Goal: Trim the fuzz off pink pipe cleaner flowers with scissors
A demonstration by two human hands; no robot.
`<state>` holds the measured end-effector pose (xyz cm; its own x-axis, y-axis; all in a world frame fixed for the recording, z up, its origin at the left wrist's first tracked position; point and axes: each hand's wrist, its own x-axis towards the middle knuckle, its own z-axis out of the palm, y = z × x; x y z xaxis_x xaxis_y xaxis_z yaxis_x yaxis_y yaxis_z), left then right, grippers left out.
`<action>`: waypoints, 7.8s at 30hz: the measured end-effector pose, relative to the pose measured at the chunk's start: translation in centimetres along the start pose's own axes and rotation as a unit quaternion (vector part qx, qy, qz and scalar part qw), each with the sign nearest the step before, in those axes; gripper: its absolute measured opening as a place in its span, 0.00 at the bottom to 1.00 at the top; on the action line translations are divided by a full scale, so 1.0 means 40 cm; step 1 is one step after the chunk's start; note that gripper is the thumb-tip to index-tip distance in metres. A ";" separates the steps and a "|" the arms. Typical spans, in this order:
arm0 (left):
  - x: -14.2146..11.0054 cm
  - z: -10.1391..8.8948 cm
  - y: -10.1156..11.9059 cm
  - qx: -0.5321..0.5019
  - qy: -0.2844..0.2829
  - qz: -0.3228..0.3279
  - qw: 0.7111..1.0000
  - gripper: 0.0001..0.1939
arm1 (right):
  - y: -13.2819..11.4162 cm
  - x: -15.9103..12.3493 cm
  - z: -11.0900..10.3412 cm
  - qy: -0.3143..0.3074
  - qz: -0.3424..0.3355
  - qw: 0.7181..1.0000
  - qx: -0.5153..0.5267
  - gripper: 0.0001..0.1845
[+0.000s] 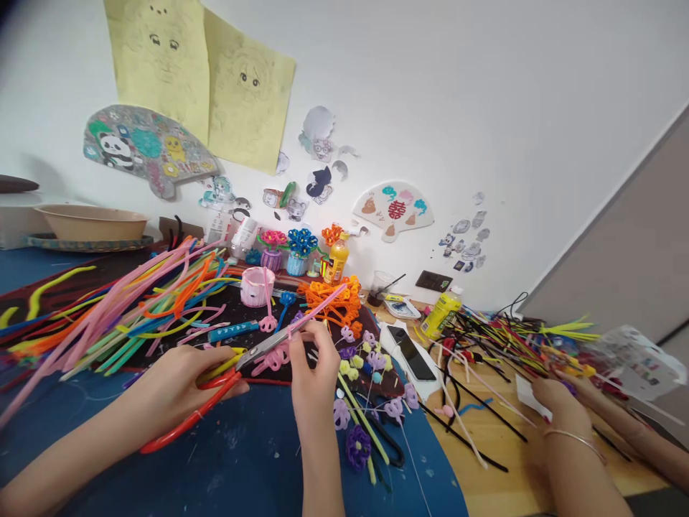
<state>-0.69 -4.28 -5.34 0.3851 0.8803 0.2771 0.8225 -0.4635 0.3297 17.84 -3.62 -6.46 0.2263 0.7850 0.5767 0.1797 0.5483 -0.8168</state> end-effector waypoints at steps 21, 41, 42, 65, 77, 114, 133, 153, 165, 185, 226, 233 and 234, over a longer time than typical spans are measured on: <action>0.000 -0.003 0.011 -0.001 -0.045 -0.023 0.999 0.20 | -0.016 -0.005 0.004 -0.032 -0.033 0.999 -0.001 0.07; -0.010 -0.015 0.023 -0.012 -0.018 -0.033 0.999 0.20 | -0.019 -0.003 0.000 -0.046 -0.062 0.995 -0.068 0.08; -0.009 -0.015 0.023 -0.011 -0.019 -0.034 0.999 0.20 | -0.017 -0.003 -0.001 -0.043 -0.062 0.995 -0.067 0.08; -0.002 -0.010 0.006 -0.031 -0.026 -0.025 0.999 0.17 | -0.020 -0.004 -0.002 -0.051 -0.054 0.994 -0.075 0.09; -0.001 -0.015 0.013 -0.010 -0.018 -0.010 1.000 0.18 | 0.007 -0.001 -0.015 0.052 -0.018 0.998 -0.019 0.08; -0.004 -0.009 0.025 -0.018 -0.015 0.010 1.000 0.18 | -0.028 -0.007 -0.003 -0.060 -0.051 0.996 -0.032 0.09; -0.003 -0.012 0.039 -0.004 -0.066 -0.027 0.997 0.15 | -0.030 -0.013 -0.003 -0.073 -0.036 0.996 -0.031 0.08; -0.002 -0.020 0.040 -0.009 -0.079 -0.031 0.996 0.15 | -0.016 -0.010 -0.008 0.009 -0.018 0.999 0.031 0.07; -0.007 -0.001 0.032 -0.024 -0.093 -0.044 0.994 0.13 | -0.034 -0.016 0.006 0.002 0.004 0.999 0.040 0.06; -0.008 -0.014 0.039 -0.017 -0.078 -0.029 0.996 0.21 | -0.024 -0.013 0.002 -0.068 0.030 0.996 0.047 0.05; -0.005 -0.026 0.047 0.029 -0.087 -0.046 0.995 0.13 | -0.032 -0.012 0.000 -0.043 -0.018 0.998 -0.046 0.07; -0.006 -0.033 0.055 0.016 -0.082 -0.045 0.996 0.13 | -0.039 -0.013 0.001 -0.049 -0.021 0.997 -0.058 0.07; -0.006 -0.035 0.056 0.014 -0.085 -0.047 0.995 0.13 | -0.039 -0.012 0.001 -0.049 -0.023 0.997 -0.057 0.07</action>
<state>0.49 -5.68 -3.41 0.3695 0.9249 0.0890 0.8684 -0.3779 0.3211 17.40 -4.84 -5.48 0.1212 0.7876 0.6041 0.2961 0.5522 -0.7793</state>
